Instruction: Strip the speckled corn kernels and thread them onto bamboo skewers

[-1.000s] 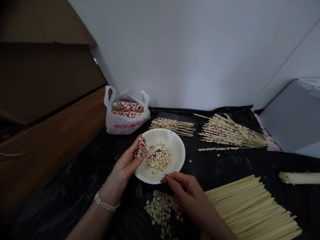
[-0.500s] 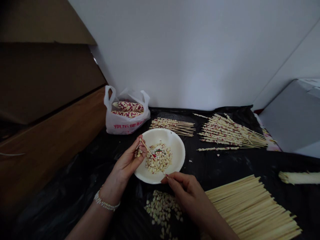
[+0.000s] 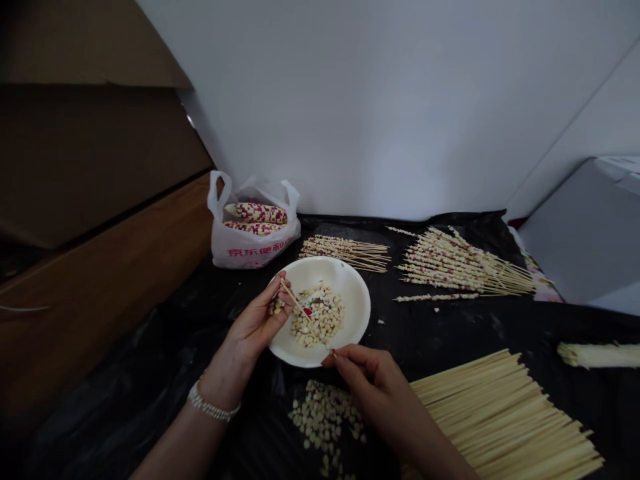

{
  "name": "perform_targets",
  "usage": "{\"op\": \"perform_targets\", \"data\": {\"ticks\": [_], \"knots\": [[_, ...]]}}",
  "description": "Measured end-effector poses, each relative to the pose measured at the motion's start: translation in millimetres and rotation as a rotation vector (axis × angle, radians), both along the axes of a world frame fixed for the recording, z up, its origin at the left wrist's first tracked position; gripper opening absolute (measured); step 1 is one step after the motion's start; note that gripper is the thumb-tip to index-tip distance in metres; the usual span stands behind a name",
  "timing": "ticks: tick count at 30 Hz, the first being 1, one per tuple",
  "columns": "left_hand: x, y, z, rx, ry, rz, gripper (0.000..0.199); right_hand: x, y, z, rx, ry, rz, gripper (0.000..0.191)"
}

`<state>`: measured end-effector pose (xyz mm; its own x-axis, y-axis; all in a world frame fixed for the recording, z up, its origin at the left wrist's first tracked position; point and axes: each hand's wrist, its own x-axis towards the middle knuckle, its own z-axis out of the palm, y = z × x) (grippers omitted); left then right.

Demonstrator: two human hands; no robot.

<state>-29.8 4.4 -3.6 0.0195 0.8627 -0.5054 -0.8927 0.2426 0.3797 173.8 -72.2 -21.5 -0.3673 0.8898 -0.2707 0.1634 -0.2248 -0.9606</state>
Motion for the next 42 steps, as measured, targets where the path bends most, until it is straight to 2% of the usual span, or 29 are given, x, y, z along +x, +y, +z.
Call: {"op": "perform_targets", "data": {"ticks": [9, 16, 24, 35, 42], "knots": [[-3.2, 1.8, -1.7, -0.002, -0.092, 0.029, 0.016, 0.4, -0.6, 2.1, -0.006, -0.001, -0.025, 0.038], [-1.7, 1.5, 0.8, -0.012, -0.071, 0.025, 0.015, 0.4, -0.3, 0.4, -0.016, -0.023, -0.009, 0.042], [-1.5, 1.1, 2.0, -0.029, -0.083, 0.027, 0.030, 0.0, -0.7, 0.5, -0.008, -0.006, -0.018, 0.041], [-3.0, 2.1, -2.8, -0.012, -0.018, 0.012, 0.031, 0.1, -0.4, -0.6, 0.004, -0.027, -0.012, 0.040], [-3.1, 1.8, -4.4, 0.014, -0.002, 0.008, 0.017, 1.3, -1.2, 2.6, -0.058, 0.008, -0.022, 0.041]]}}
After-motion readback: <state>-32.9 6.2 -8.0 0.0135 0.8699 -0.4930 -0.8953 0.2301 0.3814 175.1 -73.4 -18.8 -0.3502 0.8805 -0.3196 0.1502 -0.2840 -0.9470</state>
